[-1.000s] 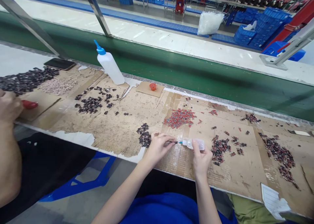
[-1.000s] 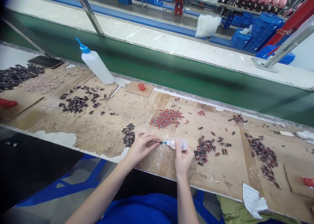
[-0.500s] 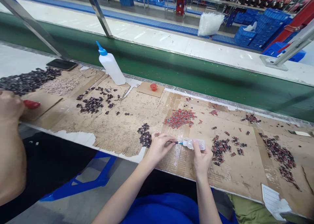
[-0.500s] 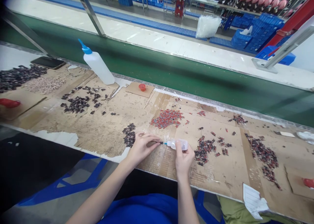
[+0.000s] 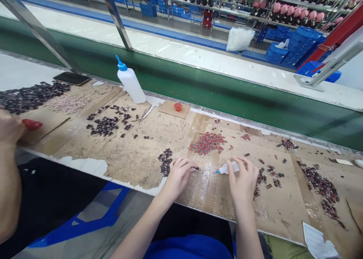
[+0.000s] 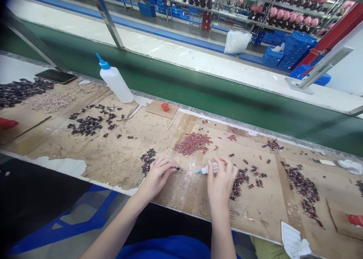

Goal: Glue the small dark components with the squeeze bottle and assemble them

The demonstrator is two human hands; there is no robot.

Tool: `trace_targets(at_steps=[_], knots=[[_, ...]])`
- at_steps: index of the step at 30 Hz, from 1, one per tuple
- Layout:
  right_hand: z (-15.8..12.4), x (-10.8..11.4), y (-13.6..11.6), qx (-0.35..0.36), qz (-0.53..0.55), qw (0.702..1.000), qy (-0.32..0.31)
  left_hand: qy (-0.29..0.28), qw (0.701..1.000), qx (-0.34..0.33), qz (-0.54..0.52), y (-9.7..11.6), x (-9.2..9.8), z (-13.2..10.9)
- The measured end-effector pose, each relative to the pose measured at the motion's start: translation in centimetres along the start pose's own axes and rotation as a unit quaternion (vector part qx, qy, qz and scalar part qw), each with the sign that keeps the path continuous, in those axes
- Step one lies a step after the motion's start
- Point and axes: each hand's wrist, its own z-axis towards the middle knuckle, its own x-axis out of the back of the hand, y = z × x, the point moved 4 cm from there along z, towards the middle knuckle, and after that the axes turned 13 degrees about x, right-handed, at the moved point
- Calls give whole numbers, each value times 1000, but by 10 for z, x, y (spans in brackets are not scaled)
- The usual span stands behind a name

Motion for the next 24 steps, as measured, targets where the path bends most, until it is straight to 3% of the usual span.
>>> trace_targets(at_steps=[2, 5, 9, 13, 17, 21, 24], knots=[[15, -25, -9, 53, 65, 994, -68, 6, 1000, -13, -21, 0, 3, -2], [31, -63, -12, 64, 70, 984, -149, 15, 999, -23, -47, 0, 5, -4], [41, -85, -10, 60, 24, 980, -189, 33, 997, 0, -72, -2, 7, -5], [44, -83, -12, 54, 25, 979, -197, 49, 993, 21, -104, -1, 10, -4], [42, -67, -21, 13, 125, 979, -158, 51, 990, 20, -132, 4, 14, -1], [22, -51, -34, -80, 281, 947, -131, 61, 989, 32, -132, 11, 15, 1], [5, -44, -42, -113, 322, 933, -114, 63, 990, 41, -121, 15, 14, 0]])
